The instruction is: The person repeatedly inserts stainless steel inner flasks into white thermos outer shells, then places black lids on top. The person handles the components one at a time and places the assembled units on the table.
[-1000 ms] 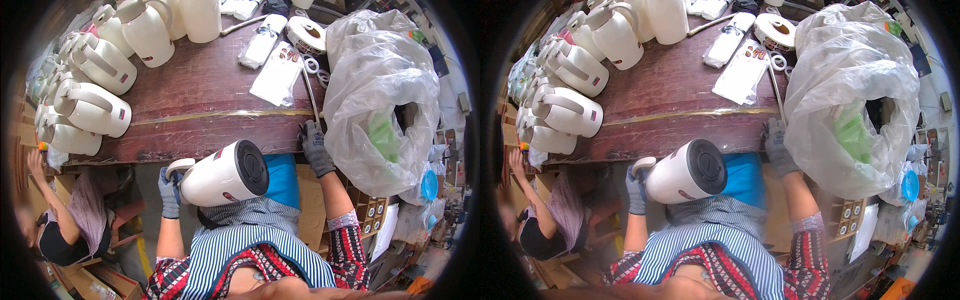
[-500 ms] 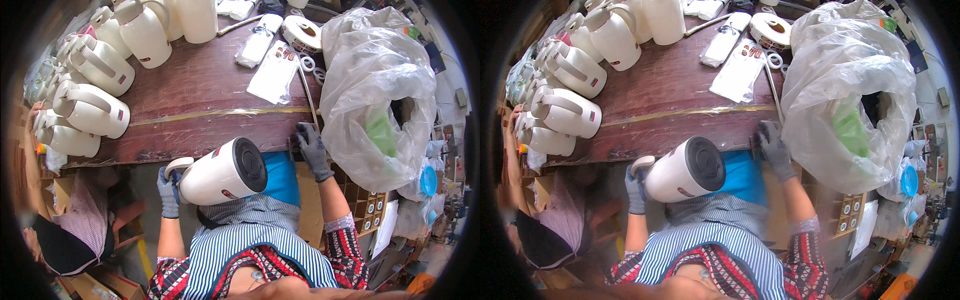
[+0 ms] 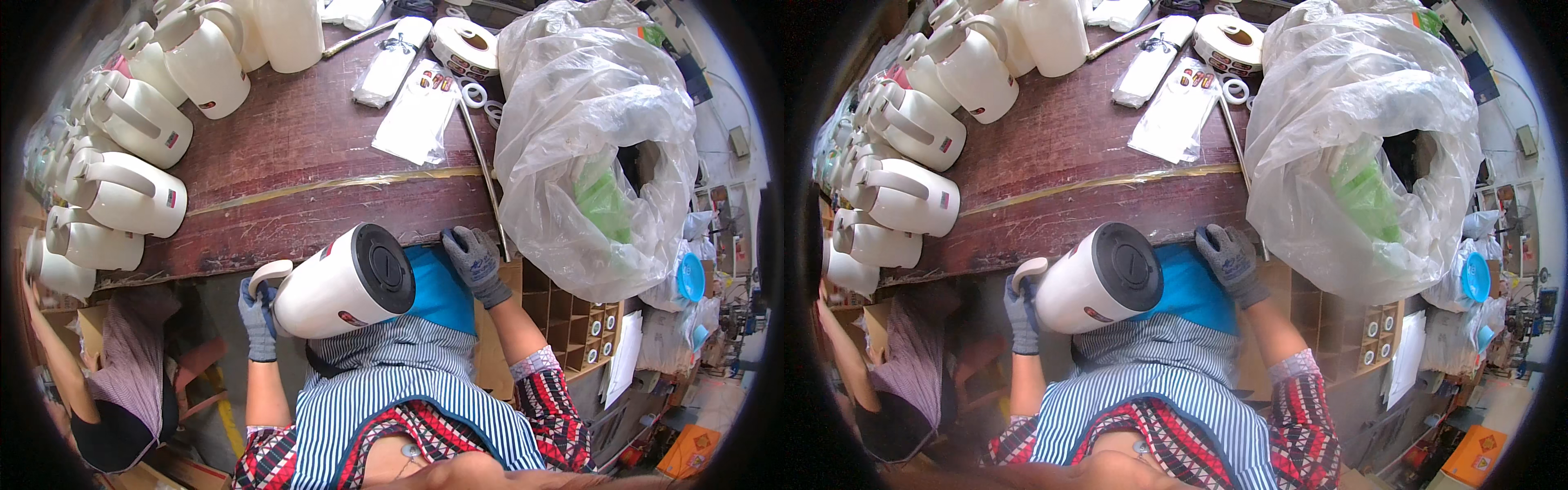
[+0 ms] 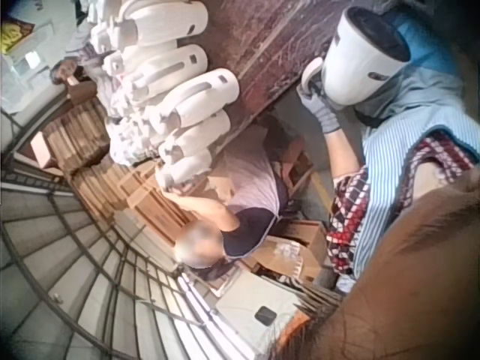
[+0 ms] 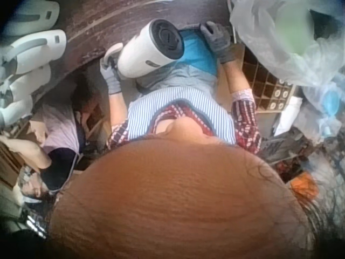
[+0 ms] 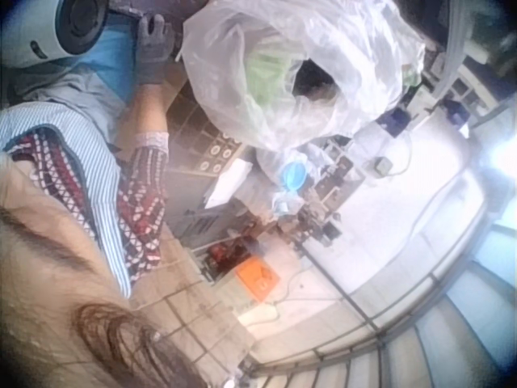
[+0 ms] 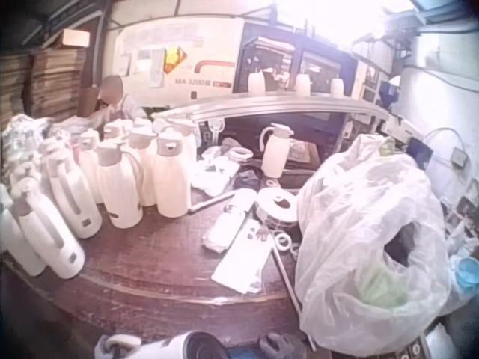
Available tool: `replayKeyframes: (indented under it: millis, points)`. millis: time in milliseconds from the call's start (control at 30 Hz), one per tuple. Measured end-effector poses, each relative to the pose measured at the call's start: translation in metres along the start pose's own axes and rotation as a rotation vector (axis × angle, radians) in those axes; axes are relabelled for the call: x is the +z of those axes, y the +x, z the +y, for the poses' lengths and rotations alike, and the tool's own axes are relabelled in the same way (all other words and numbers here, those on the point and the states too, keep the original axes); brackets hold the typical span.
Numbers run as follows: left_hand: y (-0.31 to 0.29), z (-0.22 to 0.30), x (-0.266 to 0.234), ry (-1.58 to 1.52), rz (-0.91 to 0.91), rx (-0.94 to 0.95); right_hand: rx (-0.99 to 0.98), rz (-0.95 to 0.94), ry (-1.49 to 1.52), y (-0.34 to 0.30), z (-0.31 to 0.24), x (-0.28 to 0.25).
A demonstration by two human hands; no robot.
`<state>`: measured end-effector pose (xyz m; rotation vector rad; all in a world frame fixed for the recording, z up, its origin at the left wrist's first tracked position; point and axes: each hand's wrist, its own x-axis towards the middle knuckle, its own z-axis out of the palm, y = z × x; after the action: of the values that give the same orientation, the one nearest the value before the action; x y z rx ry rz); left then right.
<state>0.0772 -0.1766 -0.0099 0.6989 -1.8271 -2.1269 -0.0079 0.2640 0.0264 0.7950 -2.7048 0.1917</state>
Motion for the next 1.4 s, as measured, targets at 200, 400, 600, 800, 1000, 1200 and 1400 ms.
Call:
replayKeyframes:
  millis: [200,400,600,800,1000,1200,1400]
  points:
    - [0.001,-0.006,-0.001,0.053,0.025,0.008,-0.124,-0.014,-0.009,0.005,-0.004,-0.006]
    - [-0.001,0.0,0.005,0.116,0.013,0.008,-0.194,0.018,-0.042,-0.001,-0.012,-0.004]
    - [0.003,-0.01,0.001,0.022,-0.014,-0.011,-0.128,-0.042,-0.017,-0.013,-0.013,-0.005]
    - [-0.001,-0.005,0.004,0.061,-0.005,-0.039,0.151,0.11,0.02,0.004,-0.027,-0.018]
    - [0.006,-0.017,-0.002,-0.012,-0.031,-0.07,-0.206,-0.063,-0.008,0.044,0.002,-0.012]
    - [0.002,-0.014,0.001,0.109,-0.01,0.007,0.165,0.093,0.256,0.043,-0.003,-0.033]
    - [0.0,-0.01,0.0,0.037,-0.006,-0.016,-0.017,0.036,0.17,0.047,0.005,-0.018]
